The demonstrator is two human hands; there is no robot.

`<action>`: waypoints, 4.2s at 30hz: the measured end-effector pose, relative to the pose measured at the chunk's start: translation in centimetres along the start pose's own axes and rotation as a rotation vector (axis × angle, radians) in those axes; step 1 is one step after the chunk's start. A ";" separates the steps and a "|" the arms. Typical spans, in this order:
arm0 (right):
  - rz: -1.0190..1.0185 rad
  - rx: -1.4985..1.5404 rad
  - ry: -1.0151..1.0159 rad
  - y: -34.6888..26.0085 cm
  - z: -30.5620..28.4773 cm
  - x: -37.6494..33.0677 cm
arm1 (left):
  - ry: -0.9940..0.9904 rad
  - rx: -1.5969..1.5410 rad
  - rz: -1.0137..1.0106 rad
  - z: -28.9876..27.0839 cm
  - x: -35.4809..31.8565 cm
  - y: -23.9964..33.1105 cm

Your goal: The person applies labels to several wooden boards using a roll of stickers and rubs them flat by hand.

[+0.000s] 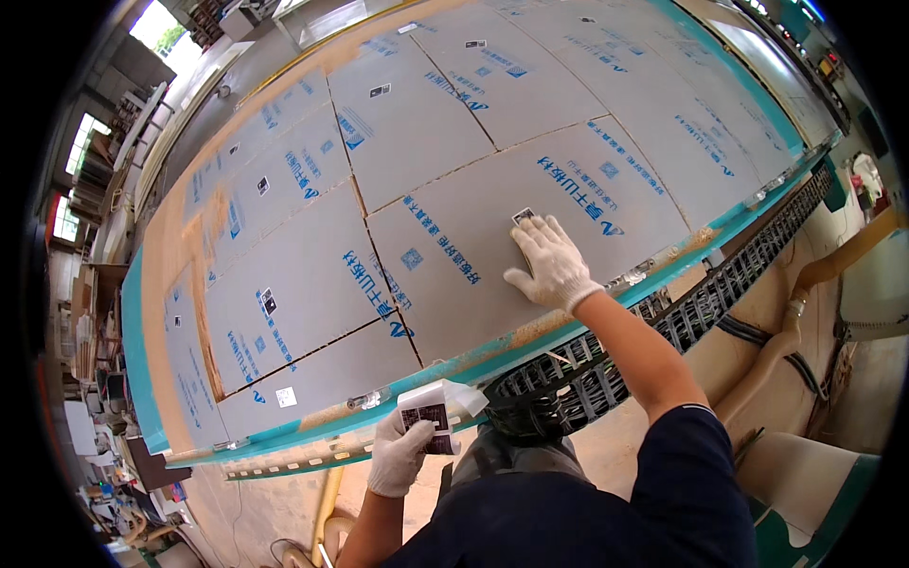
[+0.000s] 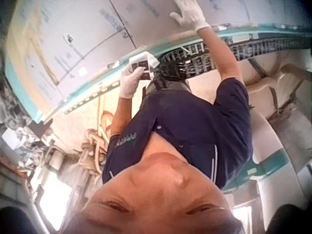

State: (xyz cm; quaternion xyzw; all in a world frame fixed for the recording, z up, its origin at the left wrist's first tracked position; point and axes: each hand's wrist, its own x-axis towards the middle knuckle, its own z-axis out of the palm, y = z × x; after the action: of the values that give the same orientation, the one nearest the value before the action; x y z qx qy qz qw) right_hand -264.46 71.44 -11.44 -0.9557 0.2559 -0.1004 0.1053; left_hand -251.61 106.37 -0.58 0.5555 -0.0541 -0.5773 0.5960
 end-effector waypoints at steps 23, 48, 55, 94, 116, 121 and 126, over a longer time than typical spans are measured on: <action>0.492 1.257 0.095 -0.8 -19.4 -26.1 | -0.445 0.494 0.301 24.5 1.8 -6.4; 0.365 1.278 -0.267 29.5 -26.9 -19.2 | -0.414 0.468 0.424 46.9 13.0 -9.3; 0.155 1.246 0.069 35.3 -12.8 -1.9 | -0.150 0.173 0.012 48.1 10.8 -7.9; -0.325 1.035 -0.301 46.6 -27.8 -9.6 | 0.337 -0.209 0.317 64.7 24.8 -11.4; -0.104 1.028 -0.284 58.2 -31.8 -10.8 | 0.129 0.142 0.113 74.5 33.3 -6.0; -0.063 1.018 -0.291 59.8 -32.3 -10.8 | 0.181 0.123 0.163 75.2 35.1 -7.1; -0.065 1.090 -0.215 61.0 -31.9 -11.2 | 0.144 0.403 0.234 76.0 36.2 -7.0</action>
State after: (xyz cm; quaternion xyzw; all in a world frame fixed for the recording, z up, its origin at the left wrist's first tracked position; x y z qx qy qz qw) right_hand -310.34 20.76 2.13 -0.7753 0.1251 -0.1236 0.6066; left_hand -297.76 35.68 2.11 0.6928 -0.1895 -0.4410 0.5381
